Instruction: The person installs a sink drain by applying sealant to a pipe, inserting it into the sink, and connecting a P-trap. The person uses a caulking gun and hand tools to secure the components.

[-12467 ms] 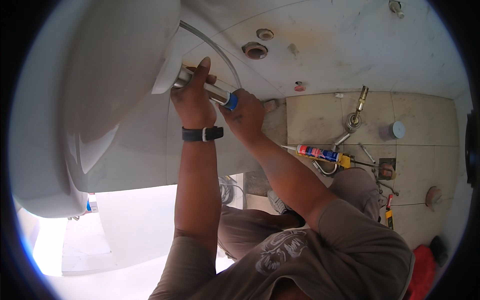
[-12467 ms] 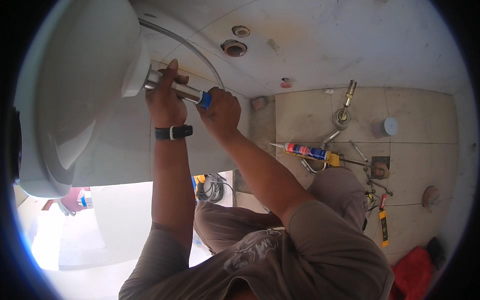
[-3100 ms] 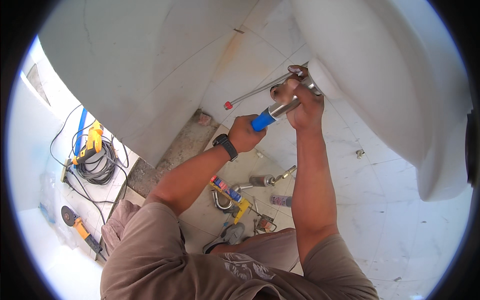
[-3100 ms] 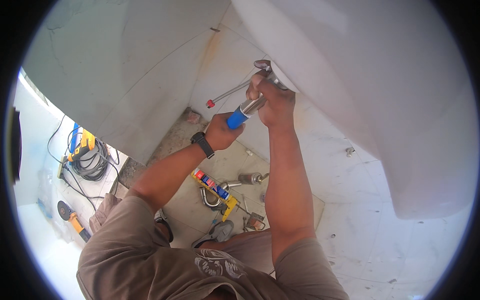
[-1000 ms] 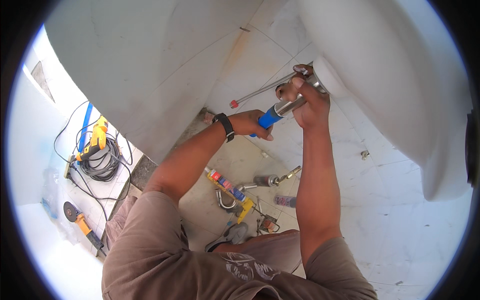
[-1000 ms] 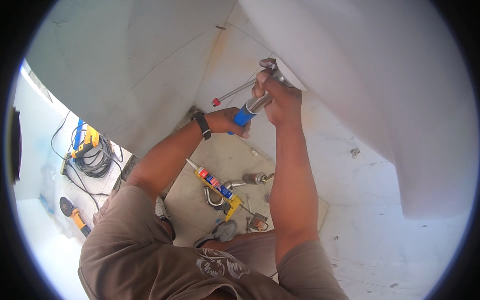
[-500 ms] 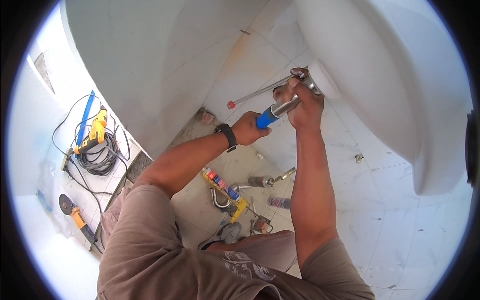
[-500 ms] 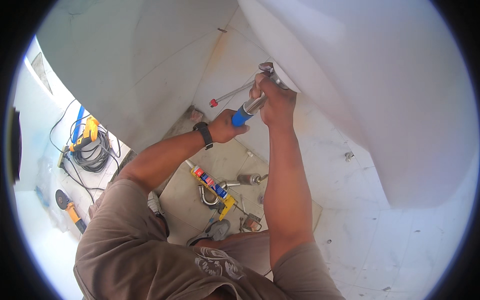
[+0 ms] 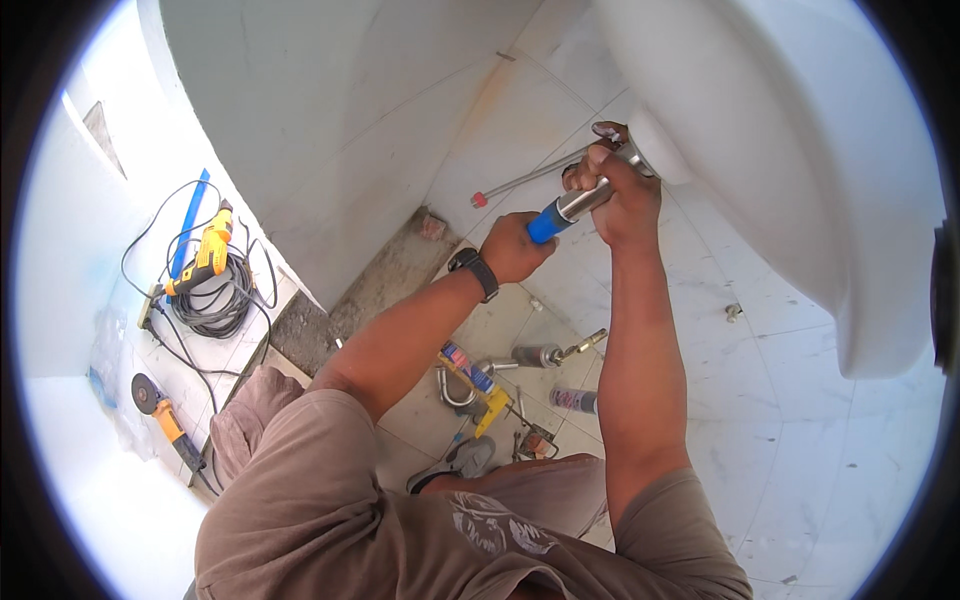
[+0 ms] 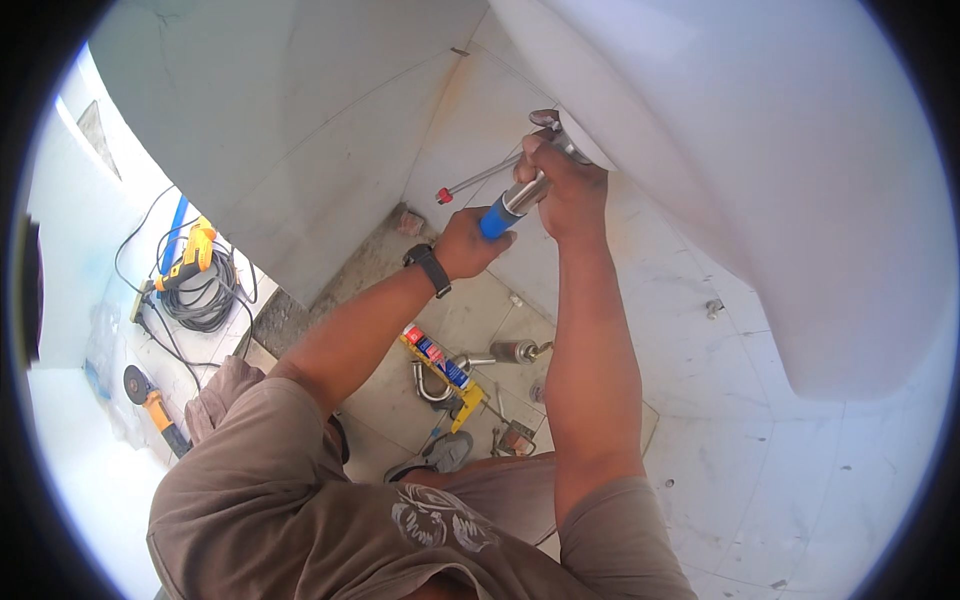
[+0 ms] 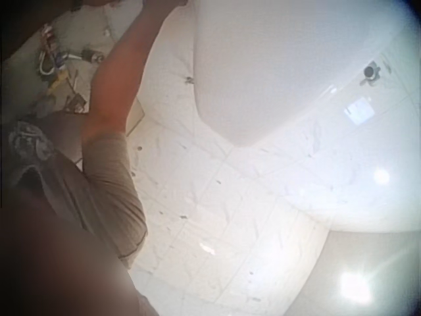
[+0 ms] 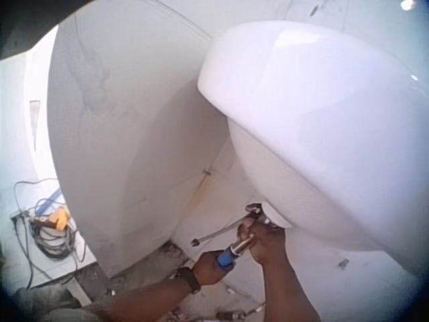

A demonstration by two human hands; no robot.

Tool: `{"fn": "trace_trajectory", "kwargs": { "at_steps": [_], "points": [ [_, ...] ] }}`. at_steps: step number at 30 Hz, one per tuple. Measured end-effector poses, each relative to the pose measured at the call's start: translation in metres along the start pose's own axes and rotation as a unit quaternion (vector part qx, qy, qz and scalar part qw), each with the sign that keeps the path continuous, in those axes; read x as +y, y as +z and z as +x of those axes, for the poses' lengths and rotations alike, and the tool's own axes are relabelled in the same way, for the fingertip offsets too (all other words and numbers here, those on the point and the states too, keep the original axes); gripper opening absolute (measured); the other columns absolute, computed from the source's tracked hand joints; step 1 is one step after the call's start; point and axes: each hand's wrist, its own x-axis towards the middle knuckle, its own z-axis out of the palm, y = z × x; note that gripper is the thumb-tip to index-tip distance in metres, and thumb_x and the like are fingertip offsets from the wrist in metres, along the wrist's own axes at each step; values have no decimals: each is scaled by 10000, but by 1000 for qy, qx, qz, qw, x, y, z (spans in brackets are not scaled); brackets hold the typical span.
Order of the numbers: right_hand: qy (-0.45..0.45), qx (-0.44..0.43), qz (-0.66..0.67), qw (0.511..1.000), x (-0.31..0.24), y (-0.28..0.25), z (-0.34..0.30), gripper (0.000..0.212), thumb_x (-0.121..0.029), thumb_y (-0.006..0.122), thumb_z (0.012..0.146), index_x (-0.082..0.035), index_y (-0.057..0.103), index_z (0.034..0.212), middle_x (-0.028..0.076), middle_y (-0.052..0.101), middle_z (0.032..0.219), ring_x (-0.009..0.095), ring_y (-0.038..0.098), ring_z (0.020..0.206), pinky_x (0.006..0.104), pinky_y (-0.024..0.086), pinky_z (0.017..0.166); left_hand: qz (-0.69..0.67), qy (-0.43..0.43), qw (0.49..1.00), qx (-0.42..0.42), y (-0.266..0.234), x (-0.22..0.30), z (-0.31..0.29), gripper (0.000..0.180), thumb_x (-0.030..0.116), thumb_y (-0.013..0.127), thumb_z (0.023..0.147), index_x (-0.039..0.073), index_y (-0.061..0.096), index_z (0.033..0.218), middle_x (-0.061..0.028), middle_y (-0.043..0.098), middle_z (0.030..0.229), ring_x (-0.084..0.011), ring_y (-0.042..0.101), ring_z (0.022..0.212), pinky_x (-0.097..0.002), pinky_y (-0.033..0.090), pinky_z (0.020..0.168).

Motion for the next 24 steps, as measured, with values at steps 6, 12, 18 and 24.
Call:
{"fn": "trace_trajectory", "kwargs": {
  "at_steps": [6, 12, 18, 24],
  "points": [
    [10, -19, 9, 1000, 1, -2, 2, 369, -19, 686, 842, 55, 599, 1193, 75, 590, 782, 191, 564, 624, 386, 477, 654, -43, -36, 954, -294, -40, -2, 34, 318, 322, 835, 798, 76, 636, 757, -12, 626, 695, -121, 556, 659, -312, 446, 654],
    [-14, -5, -23, 1000, 1, 0, -1, 367, -17, 656, 850, 77, 579, 1197, 71, 576, 784, 188, 551, 621, 382, 475, 649, -110, -60, 931, -342, -32, -12, 38, 356, 335, 835, 806, 77, 602, 729, -16, 600, 662, -126, 565, 604, -309, 461, 609],
    [-15, 2, -17, 1000, 0, 3, 0, 357, 5, 627, 851, 81, 571, 1195, 77, 581, 796, 186, 546, 610, 380, 476, 624, -76, -27, 966, -246, -26, -14, 27, 346, 319, 800, 831, 66, 592, 719, -23, 585, 632, -134, 568, 567, -316, 479, 580],
    [-14, 2, -32, 999, -1, 5, -2, 301, -39, 618, 884, 31, 575, 1174, 52, 540, 733, 174, 526, 596, 404, 476, 644, -35, 3, 982, -187, -22, -10, 18, 341, 286, 769, 841, 39, 571, 715, -22, 551, 627, -133, 498, 582, -343, 437, 586]
  ]
}}
